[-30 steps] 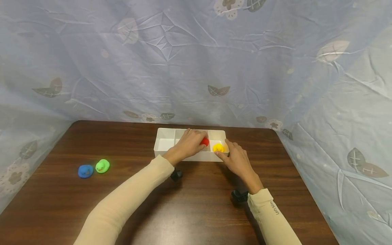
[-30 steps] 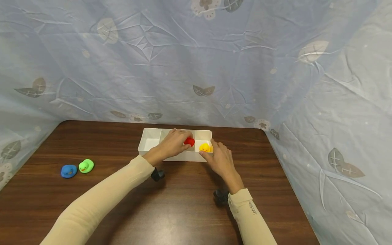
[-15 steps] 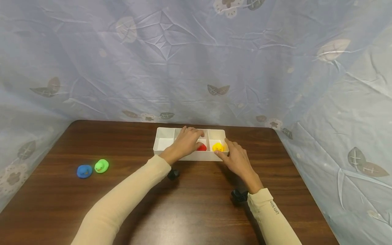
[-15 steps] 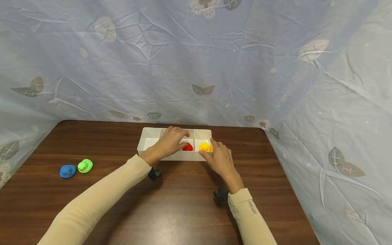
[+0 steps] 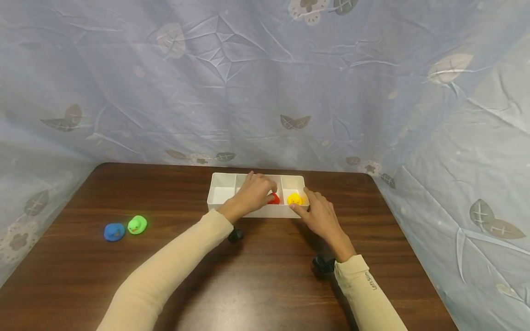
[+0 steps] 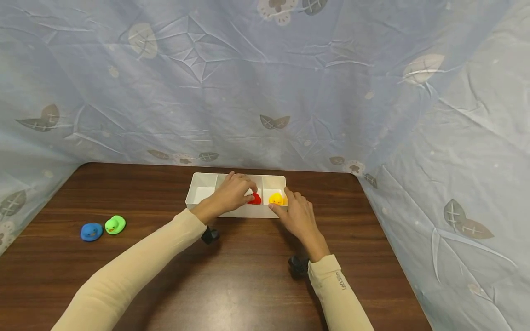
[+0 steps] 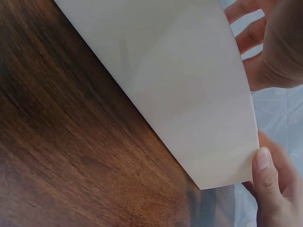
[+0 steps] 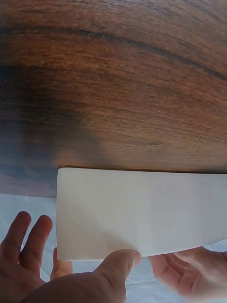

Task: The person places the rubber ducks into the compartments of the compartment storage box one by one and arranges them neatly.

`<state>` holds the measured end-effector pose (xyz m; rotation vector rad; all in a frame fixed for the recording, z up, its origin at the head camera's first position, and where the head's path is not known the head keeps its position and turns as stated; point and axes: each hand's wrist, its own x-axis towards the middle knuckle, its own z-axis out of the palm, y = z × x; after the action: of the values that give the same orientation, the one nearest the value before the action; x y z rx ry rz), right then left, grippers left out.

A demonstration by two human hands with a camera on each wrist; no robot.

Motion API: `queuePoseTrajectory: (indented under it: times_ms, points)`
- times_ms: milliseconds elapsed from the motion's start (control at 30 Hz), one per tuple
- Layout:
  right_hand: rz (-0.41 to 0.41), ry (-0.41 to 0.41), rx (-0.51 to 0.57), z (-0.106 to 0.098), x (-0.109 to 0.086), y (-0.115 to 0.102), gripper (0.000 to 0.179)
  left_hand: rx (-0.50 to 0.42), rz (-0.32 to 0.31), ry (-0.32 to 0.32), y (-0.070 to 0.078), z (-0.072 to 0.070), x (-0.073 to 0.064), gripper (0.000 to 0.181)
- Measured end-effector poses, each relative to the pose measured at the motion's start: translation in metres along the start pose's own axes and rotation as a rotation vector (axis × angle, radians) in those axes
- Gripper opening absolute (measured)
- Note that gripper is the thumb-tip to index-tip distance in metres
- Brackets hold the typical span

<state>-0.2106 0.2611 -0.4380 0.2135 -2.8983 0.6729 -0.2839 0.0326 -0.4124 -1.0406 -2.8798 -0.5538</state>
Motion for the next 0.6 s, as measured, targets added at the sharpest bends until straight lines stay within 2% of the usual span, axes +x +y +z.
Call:
queuePoseTrajectory:
  times_ms: [200, 600]
  points:
    - [-0.007, 0.004, 0.008, 0.0005, 0.0, 0.0, 0.08, -0.003, 0.005, -0.019, 0.0022, 0.0027, 0.001, 0.004]
    - [0.005, -0.001, 0.007, 0.0, -0.0007, 0.001, 0.081, -0.011, 0.005, 0.013, 0.0012, 0.0073, 0.0058, 0.013]
